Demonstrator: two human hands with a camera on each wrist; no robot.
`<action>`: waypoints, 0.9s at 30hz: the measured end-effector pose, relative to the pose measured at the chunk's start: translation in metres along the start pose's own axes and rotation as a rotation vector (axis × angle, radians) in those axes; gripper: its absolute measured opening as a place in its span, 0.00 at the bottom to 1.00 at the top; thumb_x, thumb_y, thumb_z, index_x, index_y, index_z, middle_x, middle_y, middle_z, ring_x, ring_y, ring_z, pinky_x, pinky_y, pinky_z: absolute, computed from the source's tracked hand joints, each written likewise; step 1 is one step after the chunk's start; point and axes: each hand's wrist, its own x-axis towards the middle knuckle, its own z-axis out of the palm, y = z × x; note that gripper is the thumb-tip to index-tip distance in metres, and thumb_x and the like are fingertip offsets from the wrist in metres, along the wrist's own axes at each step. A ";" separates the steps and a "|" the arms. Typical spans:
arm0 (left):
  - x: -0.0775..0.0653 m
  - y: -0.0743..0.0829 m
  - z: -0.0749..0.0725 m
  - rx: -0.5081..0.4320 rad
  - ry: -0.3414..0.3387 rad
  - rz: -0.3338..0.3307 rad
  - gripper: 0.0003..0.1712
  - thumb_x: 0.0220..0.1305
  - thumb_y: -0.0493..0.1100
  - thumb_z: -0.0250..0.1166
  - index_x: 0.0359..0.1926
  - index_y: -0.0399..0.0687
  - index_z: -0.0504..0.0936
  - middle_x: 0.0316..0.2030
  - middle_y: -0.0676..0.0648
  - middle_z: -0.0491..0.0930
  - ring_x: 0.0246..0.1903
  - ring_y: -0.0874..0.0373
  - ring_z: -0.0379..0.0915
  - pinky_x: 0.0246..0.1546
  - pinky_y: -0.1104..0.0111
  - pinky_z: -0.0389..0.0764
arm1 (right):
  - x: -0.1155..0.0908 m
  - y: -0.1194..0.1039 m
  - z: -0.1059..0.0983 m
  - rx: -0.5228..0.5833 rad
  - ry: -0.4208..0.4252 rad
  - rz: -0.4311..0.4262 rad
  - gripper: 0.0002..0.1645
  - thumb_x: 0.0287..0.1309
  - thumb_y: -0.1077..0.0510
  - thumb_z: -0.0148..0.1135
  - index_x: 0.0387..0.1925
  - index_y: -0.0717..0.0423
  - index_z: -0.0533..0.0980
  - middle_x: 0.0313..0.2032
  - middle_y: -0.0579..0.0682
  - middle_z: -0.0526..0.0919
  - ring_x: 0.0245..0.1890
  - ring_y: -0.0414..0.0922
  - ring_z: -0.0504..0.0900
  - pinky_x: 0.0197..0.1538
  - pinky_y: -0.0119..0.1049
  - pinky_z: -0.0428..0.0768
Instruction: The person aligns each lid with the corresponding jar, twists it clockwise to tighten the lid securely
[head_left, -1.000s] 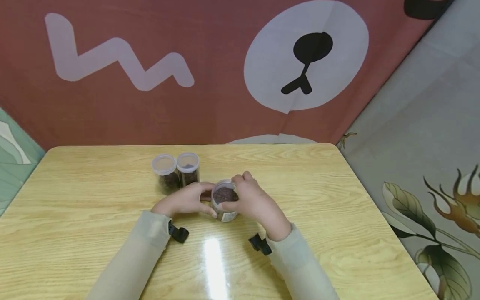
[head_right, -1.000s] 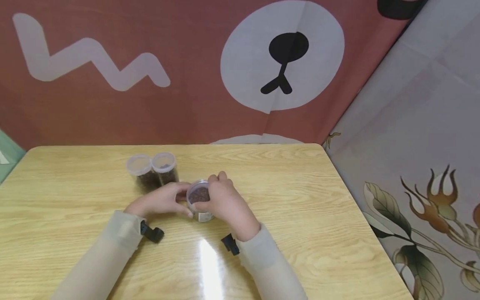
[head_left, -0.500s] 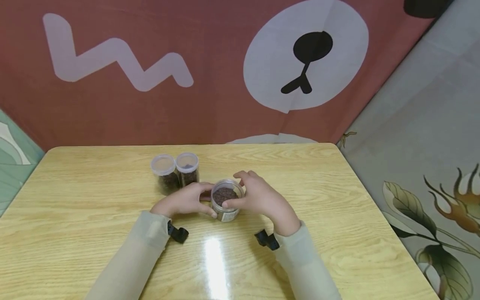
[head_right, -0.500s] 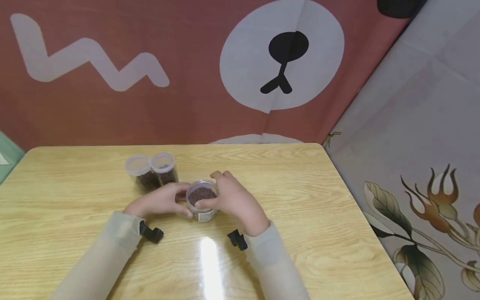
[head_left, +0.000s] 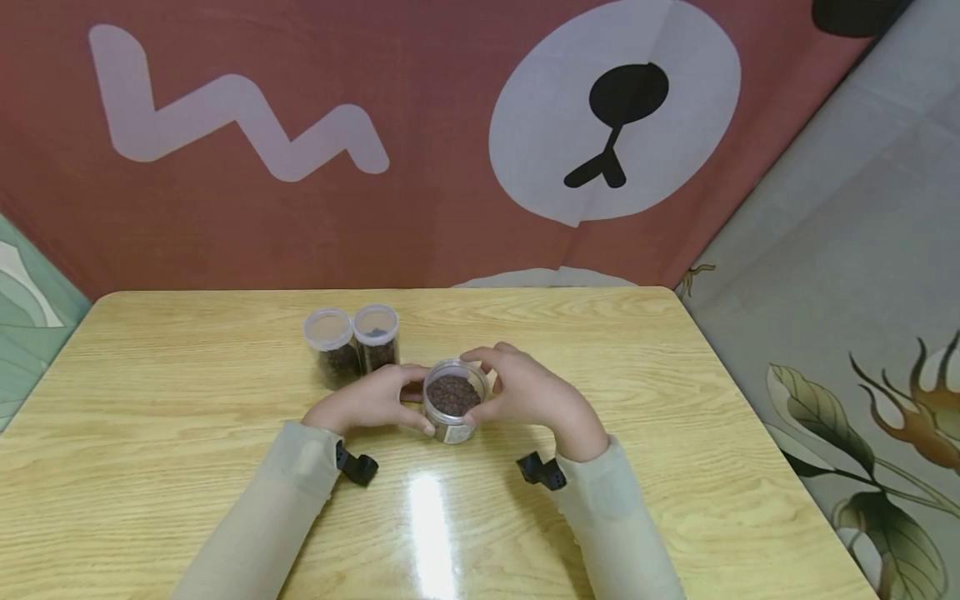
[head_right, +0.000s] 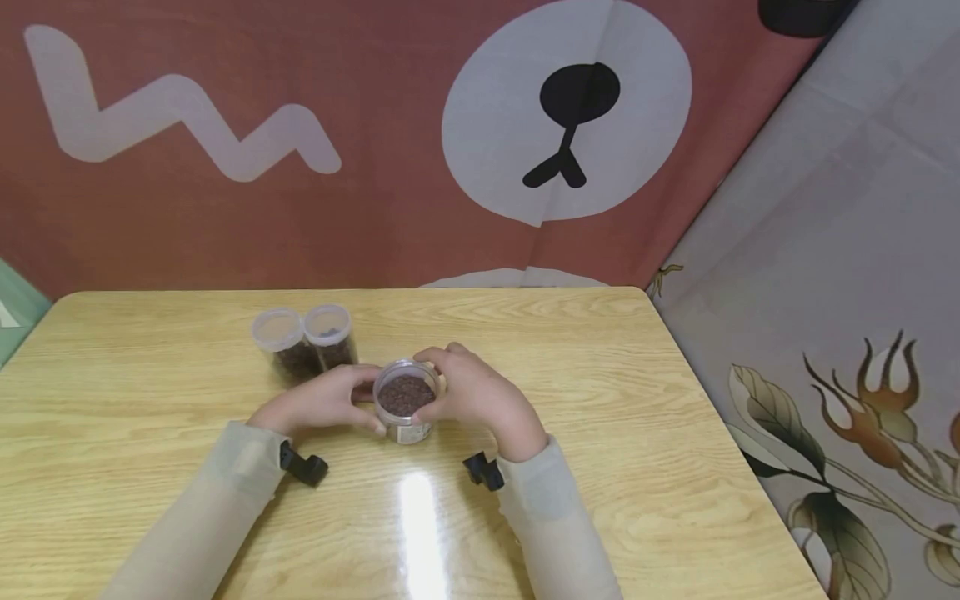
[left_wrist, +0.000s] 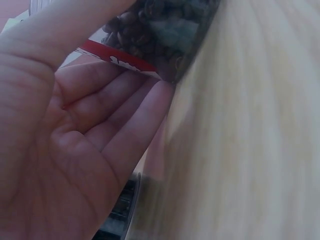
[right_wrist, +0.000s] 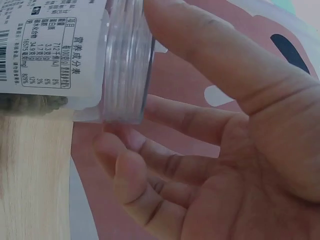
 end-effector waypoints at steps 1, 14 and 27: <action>0.000 0.000 0.000 -0.002 0.000 0.001 0.42 0.56 0.42 0.79 0.70 0.40 0.72 0.63 0.42 0.76 0.63 0.48 0.73 0.61 0.69 0.76 | 0.000 0.000 0.000 0.004 0.003 0.005 0.46 0.49 0.56 0.82 0.69 0.55 0.71 0.50 0.55 0.74 0.33 0.44 0.75 0.36 0.35 0.78; 0.000 0.001 0.000 -0.024 0.000 0.004 0.40 0.56 0.40 0.79 0.68 0.39 0.73 0.62 0.42 0.77 0.62 0.48 0.74 0.61 0.70 0.76 | 0.004 -0.003 0.006 0.006 0.041 0.038 0.42 0.45 0.52 0.84 0.58 0.59 0.71 0.44 0.56 0.75 0.35 0.47 0.75 0.36 0.37 0.80; 0.000 0.003 0.000 -0.033 -0.005 0.001 0.42 0.56 0.40 0.79 0.70 0.39 0.71 0.64 0.42 0.75 0.63 0.48 0.73 0.61 0.69 0.76 | 0.004 0.000 0.007 -0.037 0.021 0.027 0.46 0.47 0.47 0.83 0.61 0.60 0.68 0.38 0.56 0.77 0.33 0.47 0.73 0.34 0.38 0.76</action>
